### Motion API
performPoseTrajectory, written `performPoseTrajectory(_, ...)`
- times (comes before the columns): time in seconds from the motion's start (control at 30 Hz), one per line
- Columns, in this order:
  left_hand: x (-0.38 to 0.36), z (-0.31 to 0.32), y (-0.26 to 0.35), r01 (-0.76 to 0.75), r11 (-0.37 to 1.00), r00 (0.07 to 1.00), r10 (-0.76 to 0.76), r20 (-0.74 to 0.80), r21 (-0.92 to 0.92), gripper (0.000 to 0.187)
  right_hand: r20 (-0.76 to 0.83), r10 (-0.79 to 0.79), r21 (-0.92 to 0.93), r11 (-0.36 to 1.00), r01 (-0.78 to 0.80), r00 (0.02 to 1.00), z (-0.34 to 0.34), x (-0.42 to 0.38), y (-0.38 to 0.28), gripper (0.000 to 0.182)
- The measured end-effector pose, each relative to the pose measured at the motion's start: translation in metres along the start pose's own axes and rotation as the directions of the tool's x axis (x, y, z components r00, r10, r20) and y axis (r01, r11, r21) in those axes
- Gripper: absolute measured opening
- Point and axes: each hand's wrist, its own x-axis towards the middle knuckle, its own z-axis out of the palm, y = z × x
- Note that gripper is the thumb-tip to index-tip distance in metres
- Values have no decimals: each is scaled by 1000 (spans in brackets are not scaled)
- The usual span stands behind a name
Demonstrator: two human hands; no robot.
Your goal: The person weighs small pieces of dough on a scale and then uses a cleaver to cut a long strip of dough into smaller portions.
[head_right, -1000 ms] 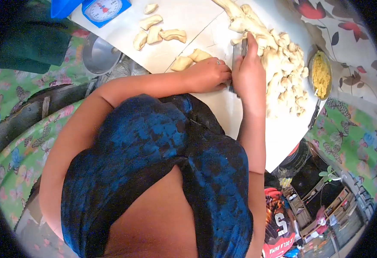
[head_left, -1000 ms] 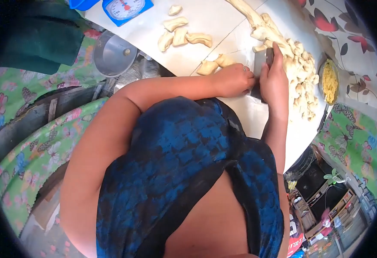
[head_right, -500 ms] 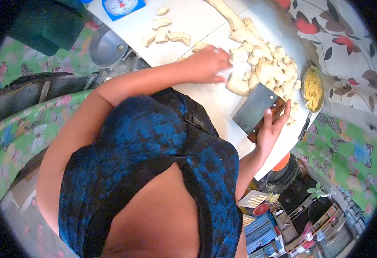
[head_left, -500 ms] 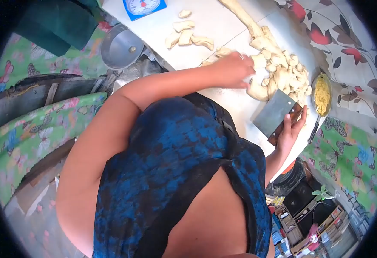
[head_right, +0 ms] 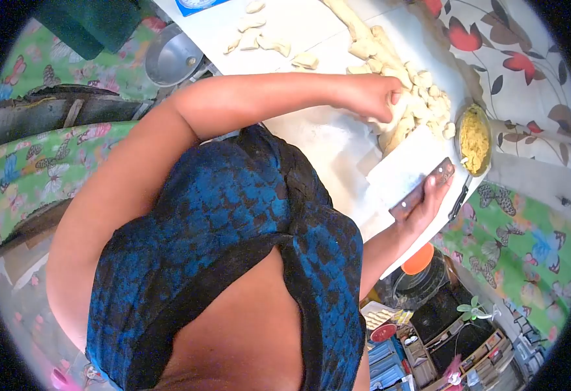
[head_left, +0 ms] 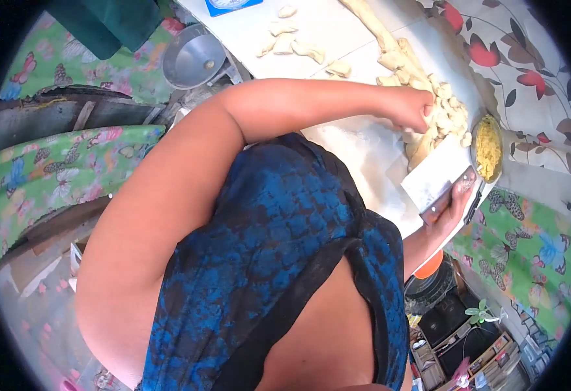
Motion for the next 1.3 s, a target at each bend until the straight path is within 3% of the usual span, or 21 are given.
performPoseTrajectory(0.07,1,0,31,-98,995,995,98,-6,19,29,189,173,336,914,-229,967,-30,-4,8,65)
performPoseTrajectory(0.1,4,-1,46,-191,981,981,191,-8,31,29,605,1,504,773,-385,796,-31,0,18,59)
performPoseTrajectory(0.2,10,-2,98,-401,911,916,398,-46,-94,19,780,-12,571,423,-704,625,-11,3,46,37)
performPoseTrajectory(0.27,-5,-8,138,-498,845,867,493,-79,-193,16,653,156,625,441,-644,741,19,-10,40,39)
performPoseTrajectory(0.3,-18,-10,155,-552,804,832,549,-83,-220,16,723,-12,640,388,-664,691,31,-2,50,43)
performPoseTrajectory(0.4,-48,-17,173,-605,698,779,619,-102,-384,16,620,-35,717,429,-549,784,57,5,35,46)
performPoseTrajectory(0.47,-88,-36,162,-684,608,690,718,-87,-404,24,388,51,665,676,-318,920,35,33,49,50)
performPoseTrajectory(0.5,-104,-48,158,-718,560,640,765,-76,-413,28,434,-102,780,540,-317,895,45,28,34,37)
performPoseTrajectory(0.53,-113,-57,154,-748,507,587,807,-71,-428,32,670,-390,742,361,-565,632,57,27,21,21)
performPoseTrajectory(0.57,-108,-67,135,-618,379,510,860,16,-689,35,533,-327,837,341,-429,781,32,35,21,14)
performPoseTrajectory(0.6,-106,-73,114,-786,410,486,872,-53,-462,38,369,-257,901,333,-276,893,4,41,17,10)
performPoseTrajectory(0.63,-113,-76,92,-790,389,470,881,-59,-474,41,381,-317,908,304,-287,868,-5,35,3,10)
performPoseTrajectory(0.7,-146,-64,64,-678,691,731,601,-322,-251,29,390,-384,918,235,-320,837,-25,22,-26,11)
performPoseTrajectory(0.8,-152,-50,13,-465,819,880,386,-275,-337,30,394,-378,903,330,-276,837,-61,13,-58,14)
performPoseTrajectory(0.83,-146,-43,-11,-385,887,915,331,-232,-254,30,413,-377,859,465,-216,829,-78,15,-60,15)
performPoseTrajectory(0.87,-141,-33,-31,-308,938,911,338,-237,157,30,410,-373,858,466,-214,832,-87,10,-61,15)
performPoseTrajectory(0.97,-128,-3,-92,-123,847,965,224,-137,518,31,193,286,295,895,-333,939,-138,13,-39,57)
performPoseTrajectory(1.07,-131,1,-103,-242,845,918,359,-171,476,33,-85,338,59,941,-334,937,-128,-5,-8,50)
performPoseTrajectory(1.13,-134,1,-104,-181,894,953,262,-151,409,43,-121,332,42,943,-329,936,-125,-14,-12,50)
performPoseTrajectory(1.2,-134,3,-103,-247,806,887,412,-209,538,55,-152,318,36,948,-316,936,-122,-17,-19,50)
performPoseTrajectory(1.3,-131,14,-108,-224,696,893,427,-142,682,57,-157,410,-449,780,-435,898,-134,-17,-40,49)
